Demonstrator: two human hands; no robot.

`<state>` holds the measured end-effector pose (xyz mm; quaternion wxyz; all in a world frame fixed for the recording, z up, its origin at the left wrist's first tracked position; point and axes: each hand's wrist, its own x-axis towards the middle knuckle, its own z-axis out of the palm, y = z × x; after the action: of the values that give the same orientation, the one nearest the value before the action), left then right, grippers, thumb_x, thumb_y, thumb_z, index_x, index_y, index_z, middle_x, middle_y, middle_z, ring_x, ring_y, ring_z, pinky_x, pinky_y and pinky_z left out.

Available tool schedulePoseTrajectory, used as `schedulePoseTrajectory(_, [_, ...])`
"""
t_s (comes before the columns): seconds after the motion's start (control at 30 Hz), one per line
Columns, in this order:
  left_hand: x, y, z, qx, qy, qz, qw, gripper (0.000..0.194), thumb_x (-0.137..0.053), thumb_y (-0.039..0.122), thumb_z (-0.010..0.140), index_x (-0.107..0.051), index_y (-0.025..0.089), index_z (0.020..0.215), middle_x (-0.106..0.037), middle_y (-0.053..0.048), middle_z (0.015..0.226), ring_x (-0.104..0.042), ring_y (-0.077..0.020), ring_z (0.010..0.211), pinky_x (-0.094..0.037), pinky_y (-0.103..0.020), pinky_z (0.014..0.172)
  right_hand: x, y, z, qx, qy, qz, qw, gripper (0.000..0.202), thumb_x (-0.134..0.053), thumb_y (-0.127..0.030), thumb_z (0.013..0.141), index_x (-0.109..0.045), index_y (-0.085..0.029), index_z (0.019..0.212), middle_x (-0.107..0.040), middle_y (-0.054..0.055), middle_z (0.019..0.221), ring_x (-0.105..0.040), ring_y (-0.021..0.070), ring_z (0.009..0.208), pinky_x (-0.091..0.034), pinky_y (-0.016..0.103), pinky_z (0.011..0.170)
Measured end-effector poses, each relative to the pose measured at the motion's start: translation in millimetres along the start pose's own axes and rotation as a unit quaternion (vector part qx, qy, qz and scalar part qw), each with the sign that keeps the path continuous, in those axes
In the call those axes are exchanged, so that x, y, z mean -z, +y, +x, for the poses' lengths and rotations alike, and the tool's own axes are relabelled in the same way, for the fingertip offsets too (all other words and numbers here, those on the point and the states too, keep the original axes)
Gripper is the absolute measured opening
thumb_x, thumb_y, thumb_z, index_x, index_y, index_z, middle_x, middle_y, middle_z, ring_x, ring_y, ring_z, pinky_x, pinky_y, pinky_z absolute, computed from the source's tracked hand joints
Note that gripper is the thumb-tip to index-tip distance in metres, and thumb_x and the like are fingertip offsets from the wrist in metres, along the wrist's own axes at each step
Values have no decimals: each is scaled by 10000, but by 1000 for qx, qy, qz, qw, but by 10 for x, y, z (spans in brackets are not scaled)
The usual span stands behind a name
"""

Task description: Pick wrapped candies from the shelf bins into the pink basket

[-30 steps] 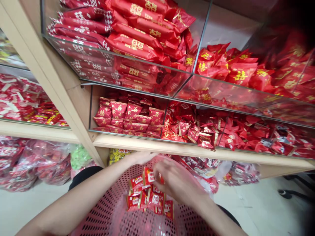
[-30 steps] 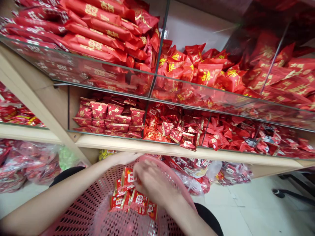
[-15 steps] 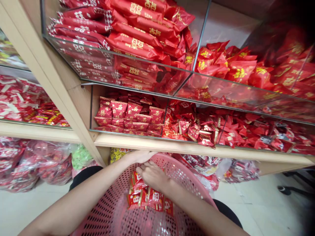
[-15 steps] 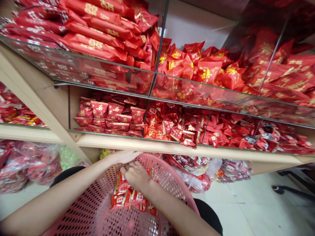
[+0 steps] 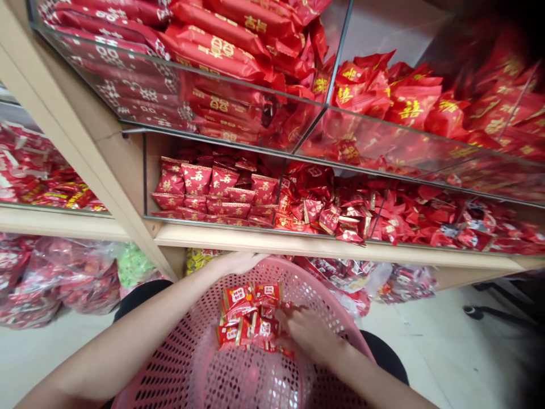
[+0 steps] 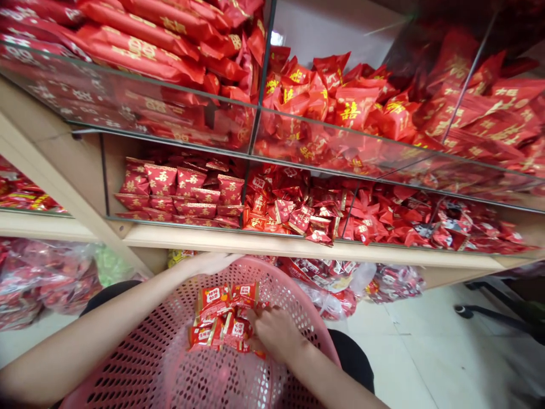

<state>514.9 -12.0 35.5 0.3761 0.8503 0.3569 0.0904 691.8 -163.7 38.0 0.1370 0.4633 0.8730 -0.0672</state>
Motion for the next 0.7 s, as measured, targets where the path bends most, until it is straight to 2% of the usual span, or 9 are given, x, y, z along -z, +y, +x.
schedulePoseTrajectory(0.2, [-30, -34, 23, -5, 2, -1, 1000, 608, -191, 575, 883, -420, 203, 1306, -474, 0, 1310, -346, -170, 1270, -264, -289, 1048, -114, -168, 98, -3, -4, -31, 1000, 499, -611, -460, 737, -532, -95, 1067, -668, 106, 775, -641, 238, 684, -469, 328, 562])
schedulePoseTrajectory(0.4, [-18, -34, -10, 7, -9, 17, 1000, 606, -155, 580, 881, -412, 240, 1312, -456, 21, 1321, -323, -175, 1284, -248, -314, 1064, -8, -234, 169, 5, -45, -12, 999, 373, -531, -319, 813, -512, -76, 1095, -670, 109, 799, -644, 234, 725, -459, 318, 557])
schedulePoseTrajectory(0.53, [-31, -51, 9, 9, -16, 34, 999, 615, -136, 578, 880, -410, 241, 1314, -461, 18, 1318, -312, -180, 1290, -243, -328, 1067, 70, -237, 224, 19, -30, 18, 999, 336, -519, -341, 814, -517, -115, 1063, -666, 89, 841, -637, 235, 756, -462, 321, 611])
schedulePoseTrajectory(0.7, [-27, -29, 19, 13, -21, 54, 998, 620, -109, 561, 883, -421, 236, 1308, -484, 15, 1299, -307, -186, 1291, -231, -338, 1071, 34, -287, 404, 32, -15, 50, 998, 366, -509, -369, 821, -493, -128, 1096, -663, 95, 892, -632, 239, 809, -457, 320, 657])
